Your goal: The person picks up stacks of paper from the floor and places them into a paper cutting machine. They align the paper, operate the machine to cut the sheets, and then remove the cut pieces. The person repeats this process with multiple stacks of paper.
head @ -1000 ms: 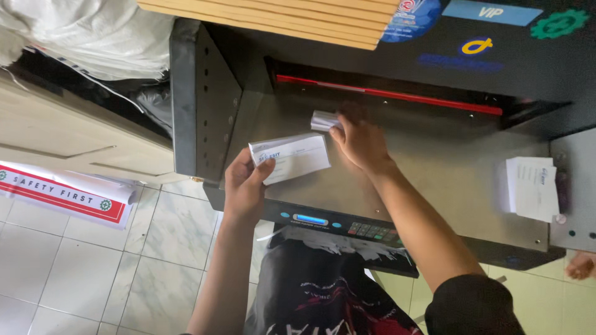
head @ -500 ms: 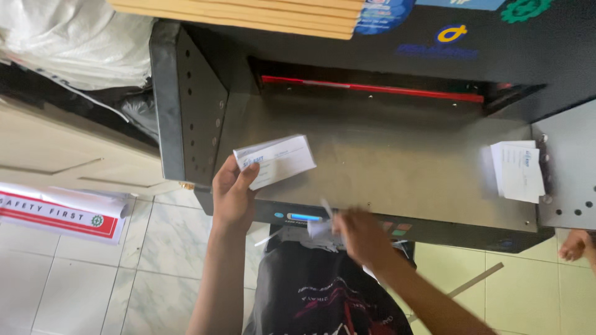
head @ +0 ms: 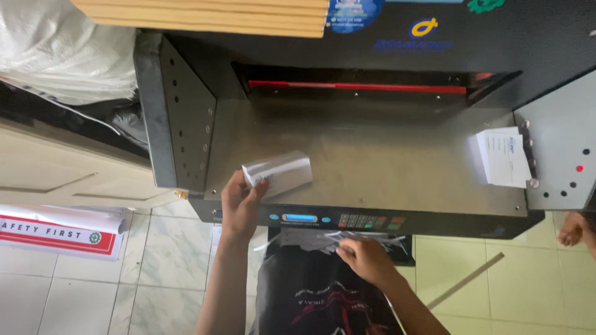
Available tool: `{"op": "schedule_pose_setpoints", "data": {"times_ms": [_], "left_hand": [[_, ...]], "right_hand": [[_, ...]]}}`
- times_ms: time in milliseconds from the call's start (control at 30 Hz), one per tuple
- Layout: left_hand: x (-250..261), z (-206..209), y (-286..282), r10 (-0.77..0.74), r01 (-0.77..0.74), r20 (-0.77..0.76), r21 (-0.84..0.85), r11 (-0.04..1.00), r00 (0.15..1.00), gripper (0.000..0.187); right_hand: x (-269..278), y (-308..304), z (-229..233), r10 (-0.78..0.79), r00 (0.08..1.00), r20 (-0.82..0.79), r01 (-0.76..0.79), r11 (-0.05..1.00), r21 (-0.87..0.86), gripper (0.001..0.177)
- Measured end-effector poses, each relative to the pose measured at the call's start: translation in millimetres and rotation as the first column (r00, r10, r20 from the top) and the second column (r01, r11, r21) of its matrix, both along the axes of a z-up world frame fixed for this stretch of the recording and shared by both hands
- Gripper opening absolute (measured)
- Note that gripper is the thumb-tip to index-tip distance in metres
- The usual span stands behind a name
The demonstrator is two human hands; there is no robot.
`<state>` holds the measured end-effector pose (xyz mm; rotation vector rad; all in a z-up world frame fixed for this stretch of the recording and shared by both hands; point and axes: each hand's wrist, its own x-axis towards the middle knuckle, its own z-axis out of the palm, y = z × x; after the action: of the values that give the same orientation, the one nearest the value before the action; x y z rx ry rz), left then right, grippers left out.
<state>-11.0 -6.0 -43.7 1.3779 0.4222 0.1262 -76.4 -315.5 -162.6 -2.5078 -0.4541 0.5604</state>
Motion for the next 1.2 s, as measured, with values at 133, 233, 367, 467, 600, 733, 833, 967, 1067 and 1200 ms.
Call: {"op": "schedule_pose_setpoints", "data": {"times_ms": [133,233,367,467,600,733,833,967,1067,1200], "left_hand": [[-6,9,4,-0.130,0.129,0.034,0.011,0.992,0.991,0.035],[-2,-18,-10,-0.141,0.157,0.243,-0.051,0.986,0.960,0.027],[14,-36,-27,-0.248,0.295,0.417,-0.051,0.954,0.874,0.026],[29,-40,-33,-0.310,0.345,0.557,0.045,0.937,0.770,0.036],[34,-33,-34,-0.444,0.222,0.380,0.502,0.836,0.812,0.051],[25,-37,-43,-0.384,0.093,0.443,0.549,0.831,0.810,0.085],[18,-37,-54,-0.342,0.110,0.452,0.464,0.879,0.824,0.089],[14,-34,-72,-0.288,0.142,0.420,0.345,0.928,0.861,0.087],[11,-37,-76,-0.217,0.123,0.393,0.250,0.960,0.894,0.085],[4,-39,-85,-0.143,0.051,0.298,0.297,0.954,0.944,0.082]], "right_hand": [[33,7,109,-0.082,0.993,0.079,0.034,0.873,0.486,0.015],[64,30,126,-0.332,0.935,-0.125,0.319,0.633,0.705,0.106],[104,54,102,-0.195,0.968,-0.160,0.237,0.489,0.839,0.115],[124,55,83,-0.304,0.952,0.013,0.183,0.606,0.774,0.062],[125,50,72,-0.356,0.927,0.121,0.176,0.696,0.696,0.060],[118,54,73,-0.361,0.927,0.101,0.156,0.615,0.773,0.081],[109,65,78,-0.357,0.924,0.134,0.129,0.623,0.772,0.086],[102,73,76,-0.371,0.912,0.175,0.156,0.708,0.689,0.083],[101,65,57,-0.391,0.898,0.203,0.171,0.734,0.657,0.082],[101,58,31,-0.411,0.880,0.241,0.173,0.747,0.642,0.074]]}}
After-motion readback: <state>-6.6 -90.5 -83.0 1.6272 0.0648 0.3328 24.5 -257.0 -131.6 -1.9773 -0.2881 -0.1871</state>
